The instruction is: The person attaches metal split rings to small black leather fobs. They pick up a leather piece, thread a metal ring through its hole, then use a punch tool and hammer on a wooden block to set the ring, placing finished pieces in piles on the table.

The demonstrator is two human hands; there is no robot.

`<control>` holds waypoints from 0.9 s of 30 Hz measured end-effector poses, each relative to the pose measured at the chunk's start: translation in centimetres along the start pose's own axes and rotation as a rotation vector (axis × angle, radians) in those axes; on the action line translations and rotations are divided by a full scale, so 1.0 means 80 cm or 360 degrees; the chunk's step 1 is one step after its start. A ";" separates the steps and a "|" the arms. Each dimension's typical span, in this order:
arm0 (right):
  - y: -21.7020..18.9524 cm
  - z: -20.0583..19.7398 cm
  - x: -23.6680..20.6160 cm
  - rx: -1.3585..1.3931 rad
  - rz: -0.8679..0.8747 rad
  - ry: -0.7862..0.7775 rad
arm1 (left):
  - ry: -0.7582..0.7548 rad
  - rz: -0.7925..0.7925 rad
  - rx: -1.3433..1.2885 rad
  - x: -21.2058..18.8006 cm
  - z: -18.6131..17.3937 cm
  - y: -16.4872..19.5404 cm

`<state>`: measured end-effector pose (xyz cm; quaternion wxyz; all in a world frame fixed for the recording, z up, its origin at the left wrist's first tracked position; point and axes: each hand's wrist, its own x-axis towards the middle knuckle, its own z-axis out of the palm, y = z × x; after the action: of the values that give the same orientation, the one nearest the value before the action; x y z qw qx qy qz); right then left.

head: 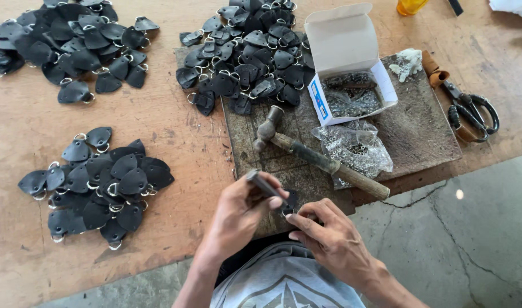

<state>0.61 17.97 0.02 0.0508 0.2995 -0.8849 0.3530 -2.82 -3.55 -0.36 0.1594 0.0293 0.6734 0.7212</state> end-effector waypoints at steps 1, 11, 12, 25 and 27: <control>0.001 0.004 -0.002 -0.0001 0.0033 0.0010 | 0.0030 0.0046 0.0080 0.004 0.006 0.001; 0.001 0.031 -0.024 -0.0006 -0.0008 0.0238 | 0.0180 0.0096 0.0384 -0.026 0.022 0.016; -0.001 0.032 -0.025 0.0017 -0.0007 0.0253 | 0.0180 0.0082 0.0386 -0.031 0.023 0.016; -0.005 0.034 -0.030 0.0074 -0.0040 0.0288 | 0.0247 0.0116 0.0449 -0.047 0.029 0.009; -0.005 0.034 -0.030 0.0081 -0.0040 0.0296 | 0.0259 0.0154 0.0483 -0.048 0.029 0.008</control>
<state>3.13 17.14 -2.52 0.1297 0.2777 -0.8632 0.4011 1.32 -2.37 1.18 0.0632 0.0268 0.7830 0.6182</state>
